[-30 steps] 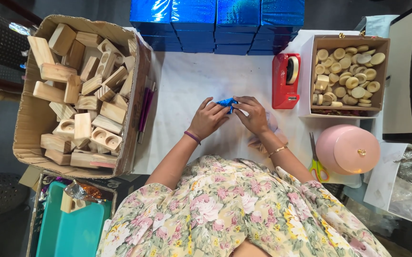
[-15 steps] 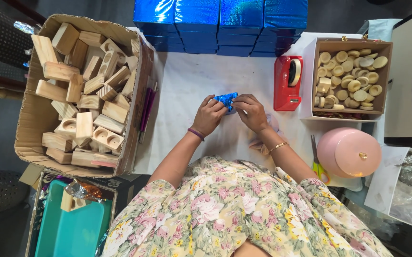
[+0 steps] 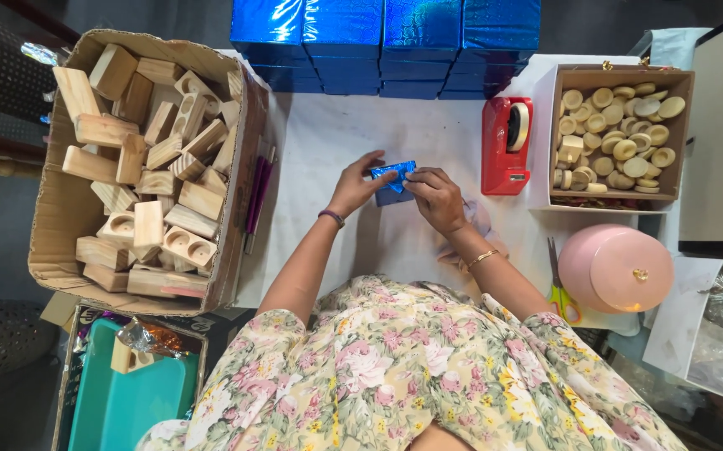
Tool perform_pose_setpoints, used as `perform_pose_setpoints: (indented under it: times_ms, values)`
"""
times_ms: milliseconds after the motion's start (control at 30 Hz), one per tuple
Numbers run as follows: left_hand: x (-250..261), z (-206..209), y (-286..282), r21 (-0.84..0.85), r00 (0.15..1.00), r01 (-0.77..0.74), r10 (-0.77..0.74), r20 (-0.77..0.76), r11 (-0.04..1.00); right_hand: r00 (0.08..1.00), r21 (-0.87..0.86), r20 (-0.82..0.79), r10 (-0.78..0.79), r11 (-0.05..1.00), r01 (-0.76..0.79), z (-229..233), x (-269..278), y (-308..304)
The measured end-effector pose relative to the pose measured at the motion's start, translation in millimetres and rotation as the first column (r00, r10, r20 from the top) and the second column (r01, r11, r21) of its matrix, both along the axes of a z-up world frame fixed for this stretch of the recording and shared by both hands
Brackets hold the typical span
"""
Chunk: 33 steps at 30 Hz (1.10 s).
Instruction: The recorder is cleaning and assembling wooden pieces for packaging.
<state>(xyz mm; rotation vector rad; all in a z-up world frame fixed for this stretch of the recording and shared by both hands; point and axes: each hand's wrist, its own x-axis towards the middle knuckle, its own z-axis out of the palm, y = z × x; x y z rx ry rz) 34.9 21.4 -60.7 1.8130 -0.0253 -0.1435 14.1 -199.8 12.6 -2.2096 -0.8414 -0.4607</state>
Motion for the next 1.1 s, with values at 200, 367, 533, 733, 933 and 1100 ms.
perform_pose_setpoints:
  times_ms: [200,367,533,733,933,1100]
  values:
    - [-2.7,63.9,0.3,0.208,0.979,0.202,-0.199,-0.036,0.957,0.995,0.096,-0.103,0.011,0.995,-0.001,-5.0,3.2,-3.9]
    - [-5.7,74.3,-5.8,0.383,0.965,0.189,-0.243,0.098,0.904,0.875,0.393,-0.483,0.036,0.902,0.180,-18.6,4.8,-14.5]
    - [-9.5,77.3,-7.4,0.381,0.955,0.171,-0.248,0.162,0.909,0.757,0.337,-0.654,0.001,0.896,0.290,-29.9,7.3,-15.0]
    - [-18.5,75.7,-10.8,0.416,0.957,0.154,-0.240,0.163,0.896,0.673,0.343,-0.737,0.064,0.893,0.292,-44.9,10.8,-7.3]
    - [-28.2,64.3,-16.0,0.448,0.946,0.062,-0.195,0.257,0.892,0.769,0.336,-0.638,-0.045,0.882,0.330,-41.0,6.3,-50.3]
    - [-16.7,48.3,-13.9,0.266,0.978,-0.073,0.017,0.206,0.961,0.761,-0.070,-0.216,-0.611,0.787,0.613,-43.2,11.3,-130.4]
